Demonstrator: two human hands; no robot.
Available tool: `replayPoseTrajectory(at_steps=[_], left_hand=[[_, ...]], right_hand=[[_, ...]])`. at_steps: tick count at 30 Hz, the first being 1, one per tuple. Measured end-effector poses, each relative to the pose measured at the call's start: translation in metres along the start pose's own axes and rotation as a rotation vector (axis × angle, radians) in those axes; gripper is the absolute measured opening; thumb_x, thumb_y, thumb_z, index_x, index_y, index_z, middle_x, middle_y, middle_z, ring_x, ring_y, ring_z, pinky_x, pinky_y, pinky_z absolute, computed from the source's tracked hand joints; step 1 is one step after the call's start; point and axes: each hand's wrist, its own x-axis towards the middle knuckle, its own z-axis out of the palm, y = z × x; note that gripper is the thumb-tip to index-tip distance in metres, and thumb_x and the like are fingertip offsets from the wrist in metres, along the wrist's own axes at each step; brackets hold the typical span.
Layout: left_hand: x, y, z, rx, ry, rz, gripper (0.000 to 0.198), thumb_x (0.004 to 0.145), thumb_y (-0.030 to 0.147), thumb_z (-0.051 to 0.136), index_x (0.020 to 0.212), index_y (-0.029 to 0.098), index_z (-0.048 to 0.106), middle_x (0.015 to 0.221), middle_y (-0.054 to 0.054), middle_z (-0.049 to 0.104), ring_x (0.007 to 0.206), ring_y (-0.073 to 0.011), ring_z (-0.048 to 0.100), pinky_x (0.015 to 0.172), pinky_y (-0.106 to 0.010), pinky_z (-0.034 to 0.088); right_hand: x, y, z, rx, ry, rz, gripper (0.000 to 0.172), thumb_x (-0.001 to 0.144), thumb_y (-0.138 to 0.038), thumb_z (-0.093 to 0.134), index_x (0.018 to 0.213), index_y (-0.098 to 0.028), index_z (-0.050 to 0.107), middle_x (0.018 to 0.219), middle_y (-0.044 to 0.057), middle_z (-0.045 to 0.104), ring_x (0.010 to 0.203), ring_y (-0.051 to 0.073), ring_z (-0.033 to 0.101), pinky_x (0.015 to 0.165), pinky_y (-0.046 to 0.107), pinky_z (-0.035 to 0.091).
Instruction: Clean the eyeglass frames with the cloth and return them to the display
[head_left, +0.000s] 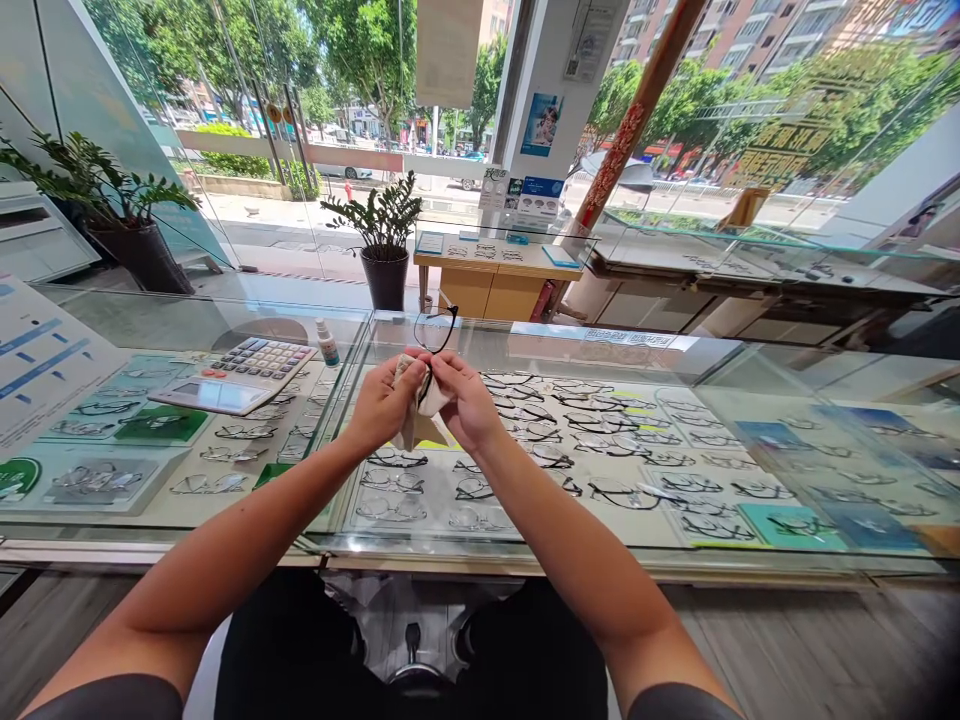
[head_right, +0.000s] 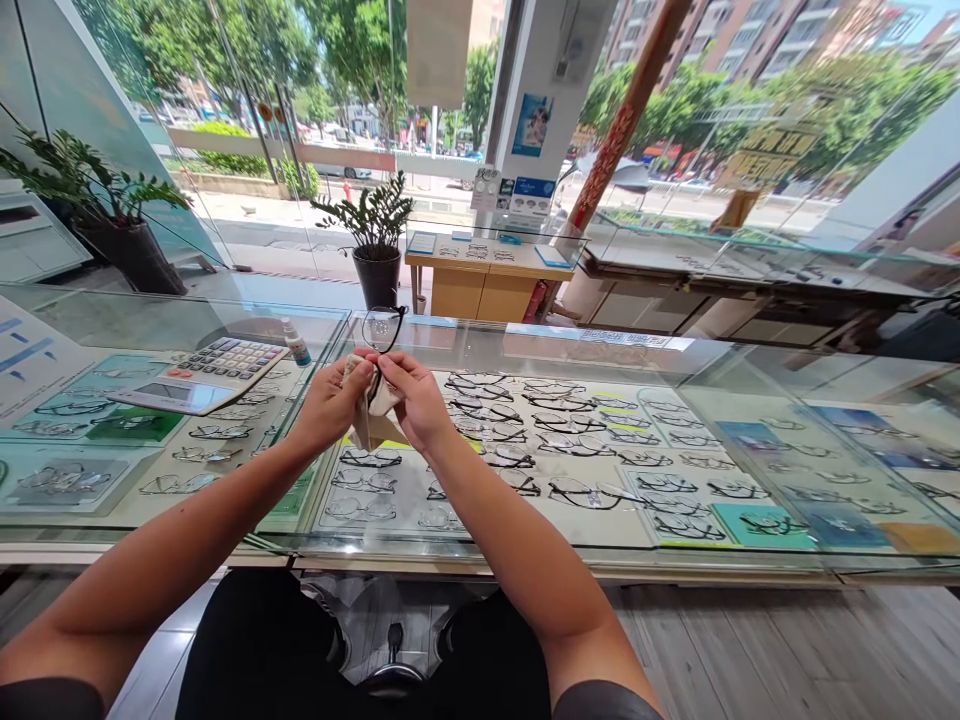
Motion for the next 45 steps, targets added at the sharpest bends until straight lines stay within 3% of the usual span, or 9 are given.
replayPoseTrajectory(at_steps=[6,8,12,19,28,31,37,42,45], left_hand=[[0.011,0.0,-0.013,-0.13,-0.399,-0.09,0.057,0.088,0.072,0.083,0.102,0.017,0.08,0.093,-0.007,0.074,0.087,-0.022,0.065,0.082,-0.031,0.053],[0.011,-0.001,-0.014,-0.164,-0.44,-0.103,0.056,0.086,0.066,0.087,0.11,0.016,0.079,0.099,-0.008,0.075,0.087,-0.0207,0.065,0.08,-0.03,0.052],[0.008,-0.003,-0.009,-0.147,-0.365,-0.087,0.06,0.083,0.059,0.092,0.121,0.015,0.077,0.101,-0.008,0.078,0.087,-0.0208,0.067,0.076,-0.028,0.052],[0.004,0.0,-0.002,-0.154,-0.194,-0.091,0.06,0.075,0.061,0.096,0.109,0.015,0.08,0.09,-0.004,0.077,0.078,-0.0183,0.065,0.074,-0.028,0.051],[0.001,-0.001,0.003,-0.059,-0.024,-0.042,0.066,0.086,0.08,0.079,0.101,0.016,0.081,0.088,-0.005,0.075,0.079,-0.0185,0.064,0.073,-0.029,0.052],[0.006,-0.002,-0.003,-0.041,-0.084,-0.026,0.068,0.09,0.083,0.073,0.097,0.017,0.08,0.09,-0.006,0.074,0.086,-0.0207,0.065,0.079,-0.03,0.053],[0.013,-0.003,-0.021,-0.165,-0.49,-0.111,0.054,0.092,0.068,0.082,0.105,0.016,0.079,0.09,-0.006,0.072,0.08,-0.0183,0.061,0.072,-0.028,0.049],[0.011,-0.005,-0.015,-0.151,-0.395,-0.098,0.06,0.082,0.06,0.093,0.118,0.014,0.078,0.095,-0.006,0.075,0.08,-0.018,0.064,0.074,-0.027,0.05],[0.008,-0.006,-0.009,-0.11,-0.299,-0.073,0.058,0.078,0.058,0.095,0.111,0.013,0.08,0.092,-0.005,0.075,0.078,-0.017,0.063,0.074,-0.027,0.05]], right_hand=[[0.007,-0.01,-0.013,-0.01,0.053,0.029,0.021,0.086,-0.037,0.088,0.082,-0.023,0.073,0.105,0.005,0.086,0.086,0.016,0.073,0.076,0.026,0.061],[0.009,-0.012,-0.016,0.01,0.046,0.03,0.02,0.086,-0.036,0.088,0.081,-0.023,0.072,0.104,0.004,0.086,0.085,0.017,0.072,0.076,0.026,0.062],[0.009,-0.01,-0.015,0.034,0.039,0.038,0.018,0.089,-0.033,0.085,0.083,-0.023,0.072,0.106,0.005,0.085,0.089,0.018,0.073,0.082,0.028,0.063],[0.003,-0.003,-0.005,0.05,0.013,0.044,0.022,0.091,-0.038,0.086,0.083,-0.024,0.071,0.111,0.004,0.084,0.09,0.016,0.072,0.082,0.027,0.062],[0.0,0.002,0.001,0.036,-0.008,0.021,0.02,0.085,-0.037,0.09,0.085,-0.025,0.074,0.111,0.003,0.086,0.095,0.019,0.076,0.089,0.031,0.064],[0.002,-0.003,-0.003,0.02,0.012,0.036,0.02,0.086,-0.037,0.09,0.085,-0.024,0.075,0.108,0.004,0.086,0.091,0.018,0.075,0.084,0.029,0.063],[0.006,-0.013,-0.012,0.041,0.023,0.067,0.018,0.088,-0.033,0.086,0.081,-0.022,0.074,0.103,0.004,0.085,0.084,0.014,0.072,0.075,0.023,0.06],[0.007,-0.009,-0.014,0.087,0.029,0.085,0.021,0.088,-0.033,0.088,0.08,-0.022,0.071,0.104,0.004,0.084,0.086,0.015,0.071,0.075,0.024,0.061],[0.005,-0.005,-0.011,0.104,-0.01,0.076,0.021,0.086,-0.034,0.09,0.082,-0.022,0.073,0.106,0.003,0.084,0.087,0.016,0.071,0.074,0.024,0.061]])
